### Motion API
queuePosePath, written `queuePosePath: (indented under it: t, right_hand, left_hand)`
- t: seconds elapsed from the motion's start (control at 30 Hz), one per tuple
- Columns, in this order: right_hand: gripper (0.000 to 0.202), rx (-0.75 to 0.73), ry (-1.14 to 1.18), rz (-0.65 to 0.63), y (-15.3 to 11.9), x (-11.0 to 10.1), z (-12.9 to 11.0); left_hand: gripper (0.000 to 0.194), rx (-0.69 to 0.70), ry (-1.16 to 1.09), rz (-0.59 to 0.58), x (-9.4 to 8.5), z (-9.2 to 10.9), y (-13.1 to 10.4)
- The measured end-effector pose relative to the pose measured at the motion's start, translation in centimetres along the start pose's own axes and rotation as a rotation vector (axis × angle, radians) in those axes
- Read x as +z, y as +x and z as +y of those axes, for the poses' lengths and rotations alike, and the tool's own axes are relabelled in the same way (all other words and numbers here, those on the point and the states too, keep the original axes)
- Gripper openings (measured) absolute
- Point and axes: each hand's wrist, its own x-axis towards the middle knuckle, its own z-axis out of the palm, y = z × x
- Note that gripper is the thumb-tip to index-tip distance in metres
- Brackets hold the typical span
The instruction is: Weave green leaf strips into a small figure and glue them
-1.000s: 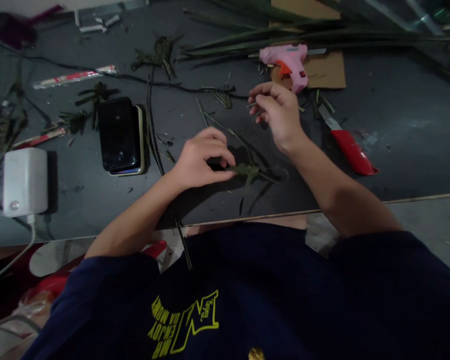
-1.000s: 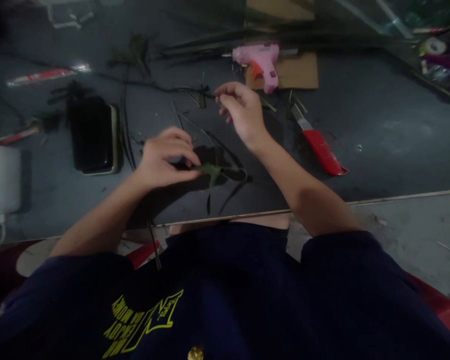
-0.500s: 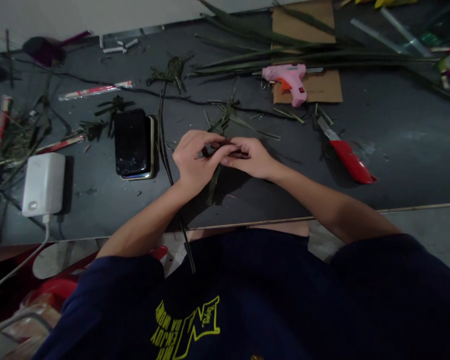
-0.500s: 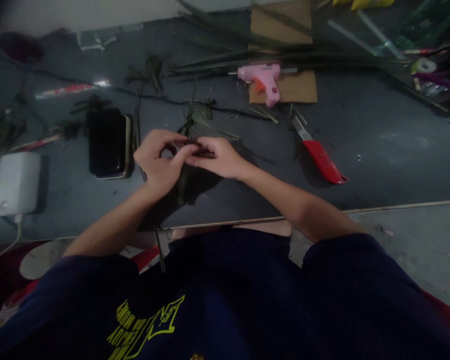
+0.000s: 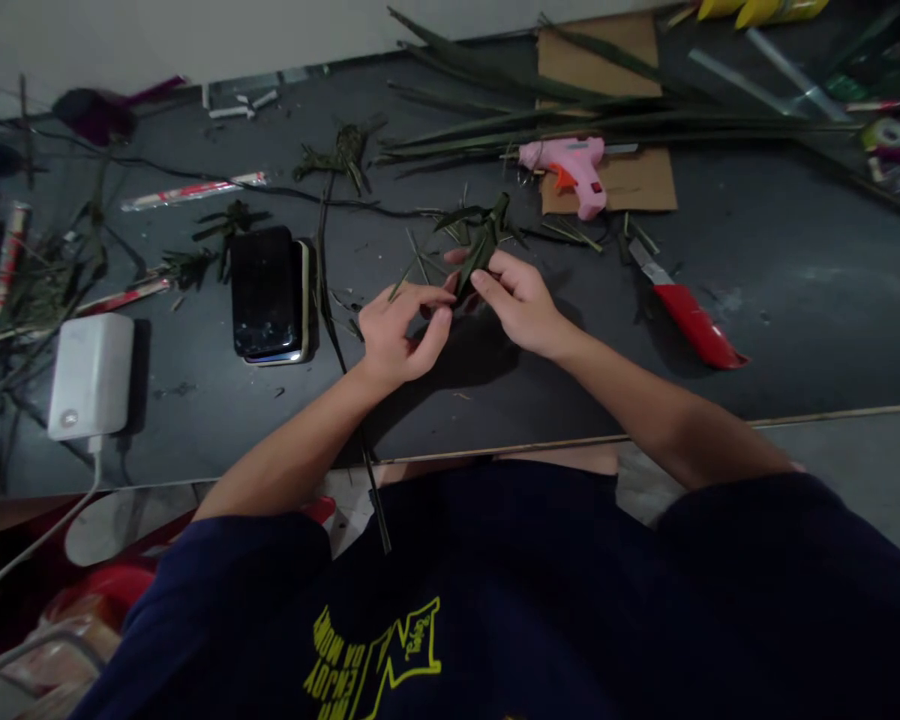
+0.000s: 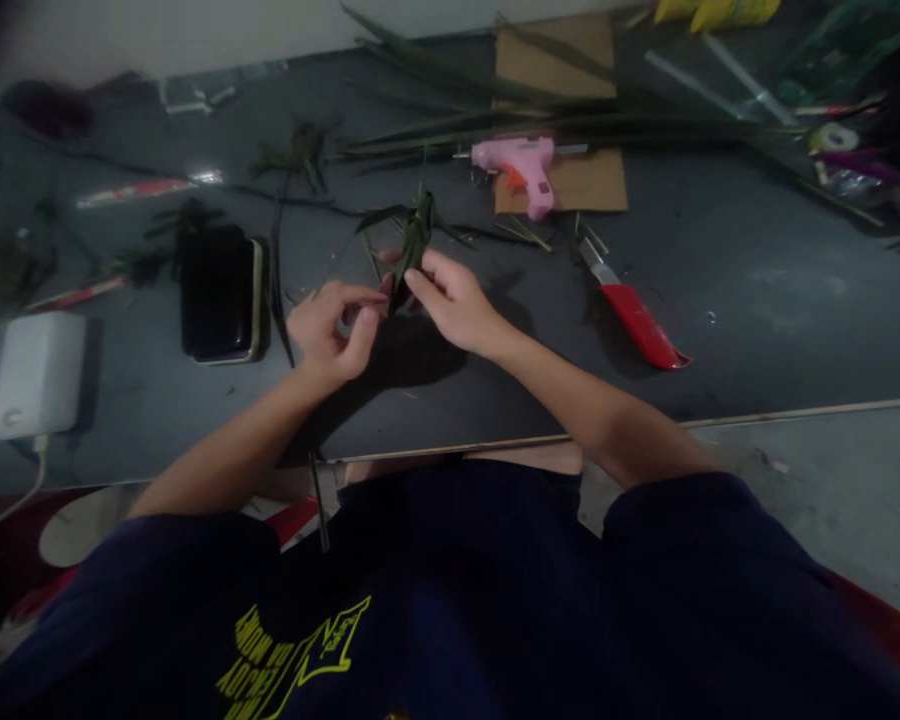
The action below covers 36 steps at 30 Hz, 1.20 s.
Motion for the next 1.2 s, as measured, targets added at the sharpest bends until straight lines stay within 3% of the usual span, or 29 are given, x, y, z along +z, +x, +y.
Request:
queuePosePath:
  t: [0.27,0.33,0.53,0.7,0.83,0.93,1.0,1.1,1.2]
  right_hand:
    - [0.064,0.012,-0.057,-0.011,0.4,-0.7,-0.1]
    - [0.062,0.001,-0.025,-0.018,0.6,-1.0,-0.3]
    - [0.052,-0.056,-0.015,-0.113,0.2,-1.5,-2.4]
    - [0.041,-0.084,-0.007,-0.123,-2.2,0.2,-3.7]
    - [0.038,-0.088,-0.079,-0.036,-3.6,1.9,-4.0]
    - [0.042,0.0,-0.076,0.025,-3.3,2.1,-4.2]
    - [0.043,0.146,-0.193,0.027,-2.8,1.4,-4.3]
    - [0.046,0.263,-0.601,0.165,-3.3,-0.9,-3.9]
    - [0.046,0.156,-0.755,0.51,-6.8,-3.8,-2.8]
  left_hand:
    - [0.05,-0.438,-0.282,0.065,0.1,-1.4,0.1]
    - [0.056,-0.524,-0.338,0.01,0.4,-1.8,0.7]
    - [0.06,-0.674,-0.494,-0.365,0.2,-0.3,1.9]
    - [0.051,-0.778,-0.55,-0.35,-0.9,1.9,1.0]
    - [0.056,-0.843,-0.512,-0.377,-1.7,2.4,0.3]
    - [0.066,-0.912,-0.492,-0.488,-3.9,2.5,0.8]
    - [0.071,-0.996,-0.453,-0.532,-6.6,2.9,0.8]
    - [0.06,-1.088,-0.401,-0.357,-11.8,4.0,-1.4]
    - [0.056,-1.205,-0.49,-0.149,-16.6,5.9,-7.0]
